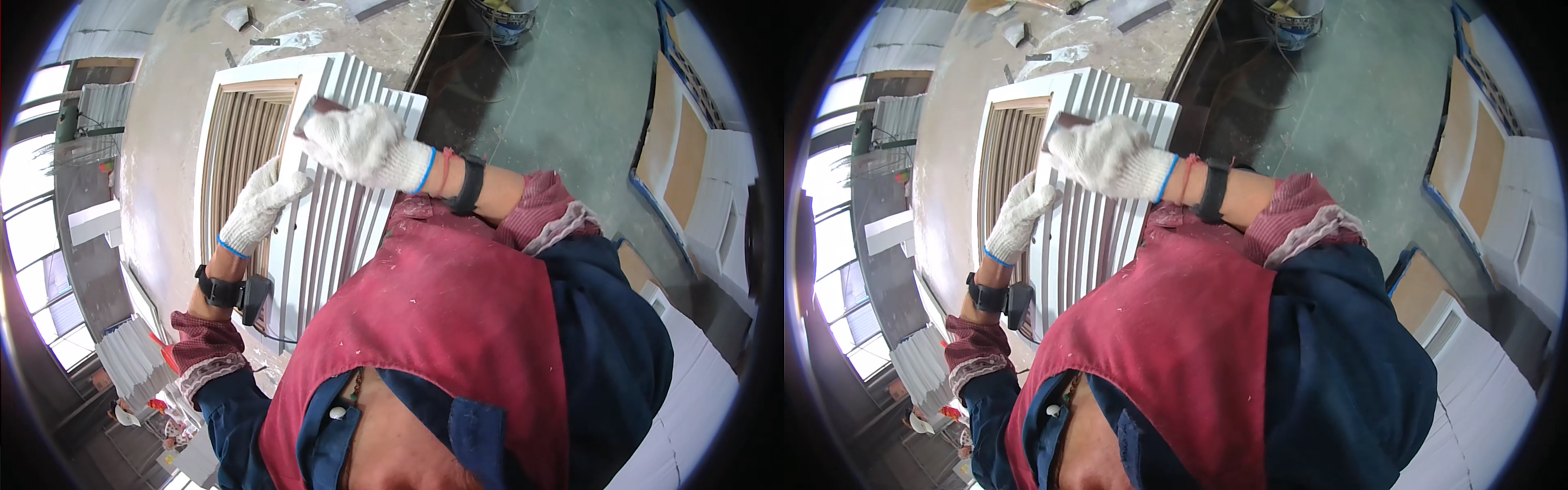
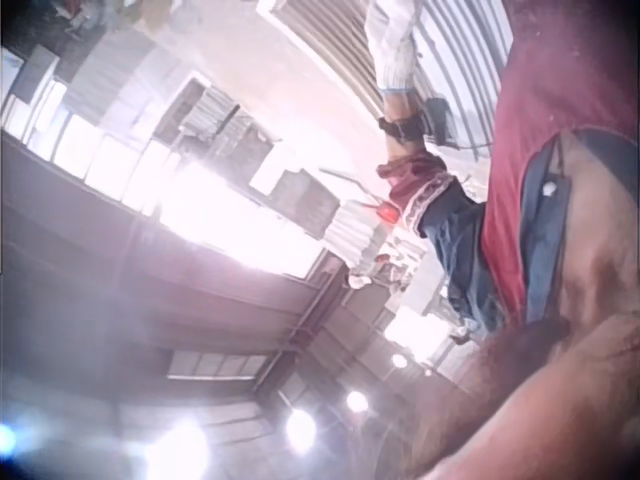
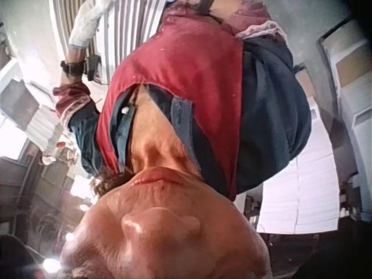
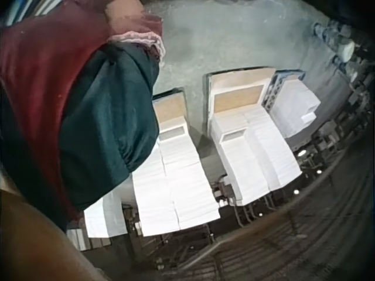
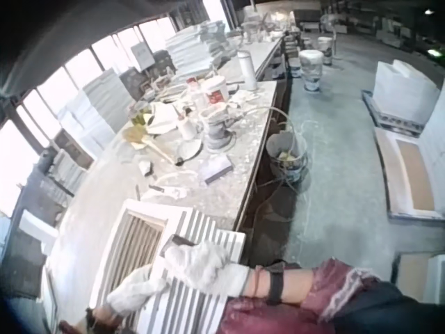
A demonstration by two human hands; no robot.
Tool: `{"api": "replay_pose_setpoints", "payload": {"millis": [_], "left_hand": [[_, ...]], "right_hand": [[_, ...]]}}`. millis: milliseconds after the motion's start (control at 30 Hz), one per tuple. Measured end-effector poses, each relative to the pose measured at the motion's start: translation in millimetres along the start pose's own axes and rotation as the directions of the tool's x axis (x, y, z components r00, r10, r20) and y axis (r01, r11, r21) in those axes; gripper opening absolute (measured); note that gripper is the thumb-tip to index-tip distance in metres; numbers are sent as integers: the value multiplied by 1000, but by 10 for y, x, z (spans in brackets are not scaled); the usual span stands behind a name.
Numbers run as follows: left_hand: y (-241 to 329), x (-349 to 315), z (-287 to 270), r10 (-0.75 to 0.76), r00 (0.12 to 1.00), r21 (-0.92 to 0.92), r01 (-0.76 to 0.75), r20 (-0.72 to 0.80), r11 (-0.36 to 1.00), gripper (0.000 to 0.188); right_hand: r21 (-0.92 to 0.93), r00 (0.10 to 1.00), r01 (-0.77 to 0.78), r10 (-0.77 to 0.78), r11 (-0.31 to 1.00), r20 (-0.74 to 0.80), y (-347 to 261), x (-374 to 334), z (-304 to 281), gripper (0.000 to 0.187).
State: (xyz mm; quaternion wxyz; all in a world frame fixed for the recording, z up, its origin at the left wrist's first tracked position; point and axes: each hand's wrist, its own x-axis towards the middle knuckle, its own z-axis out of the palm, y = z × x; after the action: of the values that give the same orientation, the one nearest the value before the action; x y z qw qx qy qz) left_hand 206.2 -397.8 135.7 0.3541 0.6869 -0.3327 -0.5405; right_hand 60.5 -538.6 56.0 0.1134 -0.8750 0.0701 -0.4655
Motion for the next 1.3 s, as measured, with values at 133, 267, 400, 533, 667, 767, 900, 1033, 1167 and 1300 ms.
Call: {"api": "replay_pose_setpoints", "payload": {"millis": [133, 267, 400, 533, 667, 767, 900, 1033, 1167, 1300], "left_hand": [[42, -36, 33, -18, 1000, 15, 18, 9, 1000, 73], [44, -2, 50, -3, 1000, 23, 3, 1, 1000, 79], [-11, -26, 8, -23, 1000, -23, 22, -19, 999, 77], [8, -22, 30, -12, 1000, 17, 12, -3, 1000, 74], [25, 0, 27, -7, 1000, 2, 7, 20, 1000, 75], [-39, -52, 17, -8, 1000, -31, 8, 4, 999, 75], [34, -45, 19, -30, 999, 45, 29, 22, 999, 80], [-23, -11, 9, -10, 1000, -16, 10, 17, 1000, 82], [-11, -40, 29, -23, 1000, -32, 22, -19, 999, 73], [7, -25, 72, -9, 1000, 54, 10, -29, 998, 81]], "right_hand": [[-617, 996, -87, 79, 782, -41, 588, 160, 122, 25], [-110, 996, -86, 81, 990, -47, 278, 26, 56, 26], [-10, 995, -86, 87, 996, 39, 62, 26, 41, 27], [-721, 995, 83, -102, 688, 18, 612, 85, 160, 28], [-452, 984, 57, 27, 890, 178, 103, -51, 21, 28], [-67, 999, -36, 39, 997, 35, 3, -35, -24, 31], [-113, 853, -520, 521, 847, -16, 782, 129, 38, 23], [-909, 954, 277, -205, 312, 220, 97, -312, -46, 38], [-452, 985, 58, 22, 890, 170, 210, -291, -27, 30], [31, 910, -413, 414, 910, -29, 397, -114, -10, 30]]}}
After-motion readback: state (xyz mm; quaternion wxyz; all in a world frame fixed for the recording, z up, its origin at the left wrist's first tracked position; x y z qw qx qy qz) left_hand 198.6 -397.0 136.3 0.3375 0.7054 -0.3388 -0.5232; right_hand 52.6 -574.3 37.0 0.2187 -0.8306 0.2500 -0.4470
